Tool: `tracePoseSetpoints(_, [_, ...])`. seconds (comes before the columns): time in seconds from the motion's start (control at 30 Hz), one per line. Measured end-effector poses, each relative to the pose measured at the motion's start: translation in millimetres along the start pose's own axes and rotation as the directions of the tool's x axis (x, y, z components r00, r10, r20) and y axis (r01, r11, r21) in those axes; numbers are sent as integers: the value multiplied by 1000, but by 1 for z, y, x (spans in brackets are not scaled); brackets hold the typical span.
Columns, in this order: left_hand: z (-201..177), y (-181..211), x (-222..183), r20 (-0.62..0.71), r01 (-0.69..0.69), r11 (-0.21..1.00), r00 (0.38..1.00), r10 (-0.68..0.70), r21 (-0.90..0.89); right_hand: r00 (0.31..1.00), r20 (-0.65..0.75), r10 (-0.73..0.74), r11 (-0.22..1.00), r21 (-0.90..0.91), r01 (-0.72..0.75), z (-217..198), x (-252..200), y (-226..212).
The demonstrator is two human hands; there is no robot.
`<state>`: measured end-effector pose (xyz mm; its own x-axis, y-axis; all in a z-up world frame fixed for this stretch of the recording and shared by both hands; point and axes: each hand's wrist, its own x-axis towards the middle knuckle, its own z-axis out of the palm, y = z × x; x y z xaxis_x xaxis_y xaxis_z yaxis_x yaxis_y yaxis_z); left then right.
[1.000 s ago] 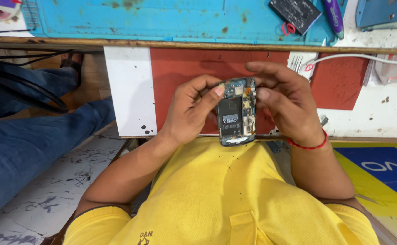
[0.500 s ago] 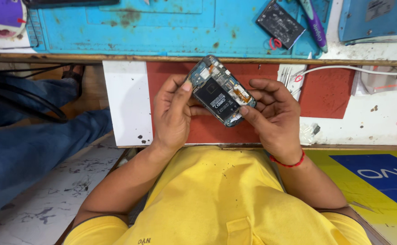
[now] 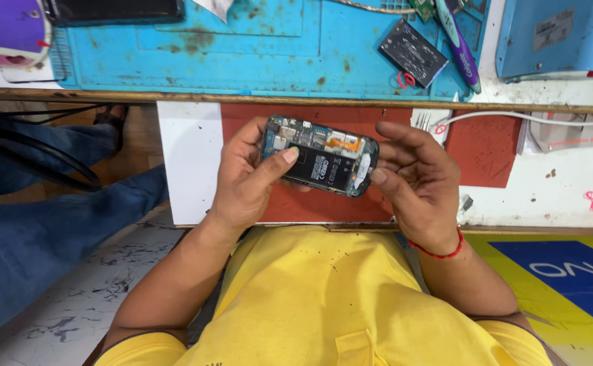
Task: The person is repairing a disassembled mobile phone on a workbench. They use a white plastic tool to manipulate internal components and ribbon cables, then use a purple pen-like tool to work on the motherboard. The person handles the phone's battery and casing during the process.
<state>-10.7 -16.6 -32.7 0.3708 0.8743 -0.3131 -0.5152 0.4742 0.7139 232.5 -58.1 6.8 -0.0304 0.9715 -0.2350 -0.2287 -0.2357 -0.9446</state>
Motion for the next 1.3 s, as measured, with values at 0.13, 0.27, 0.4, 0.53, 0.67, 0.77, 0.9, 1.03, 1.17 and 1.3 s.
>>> tracePoseSetpoints(0.13, [9, 0, 2, -75, 31, 999, 997, -34, -40, 999, 1, -45, 996, -71, 45, 2, -1, 4])
tracePoseSetpoints(0.27, [18, -2, 1, -106, 15, 999, 994, -11, 40, 1000, 9, -26, 999, -30, 26, 6, -3, 8])
tracePoseSetpoints(0.4, [26, -5, -2, -140, 32, 998, 990, -24, 56, 1000, 2, 15, 996, -90, -14, 13, 0, 9])
tracePoseSetpoints(0.53, [27, -7, -2, -115, 2, 999, 993, 4, 53, 1000, -17, 5, 992, -128, -7, 12, 3, 11])
tracePoseSetpoints(0.67, [26, -5, -4, -89, -30, 993, 995, 40, 112, 999, -24, 35, 995, -97, -37, 9, 4, 13])
tracePoseSetpoints(0.77, [24, 0, -2, -67, -75, 985, 994, 86, 152, 999, -15, 33, 997, -72, -34, 10, 6, 10])
tracePoseSetpoints(0.9, [23, 5, 2, -93, -149, 960, 980, 175, 236, 999, 37, 22, 999, -31, -21, 17, 8, 9])
tracePoseSetpoints(1.03, [28, 2, -2, -178, -140, 942, 963, 201, 306, 997, 72, -15, 1000, -25, 17, 17, -1, 14])
tracePoseSetpoints(1.17, [36, 10, 7, -211, -231, 935, 933, 291, 270, 993, 122, -7, 999, 34, 3, 12, 5, 17])
tracePoseSetpoints(1.3, [39, 9, 5, -203, -257, 950, 935, 291, 178, 992, 55, 109, 994, -3, -109, 8, -4, 22])
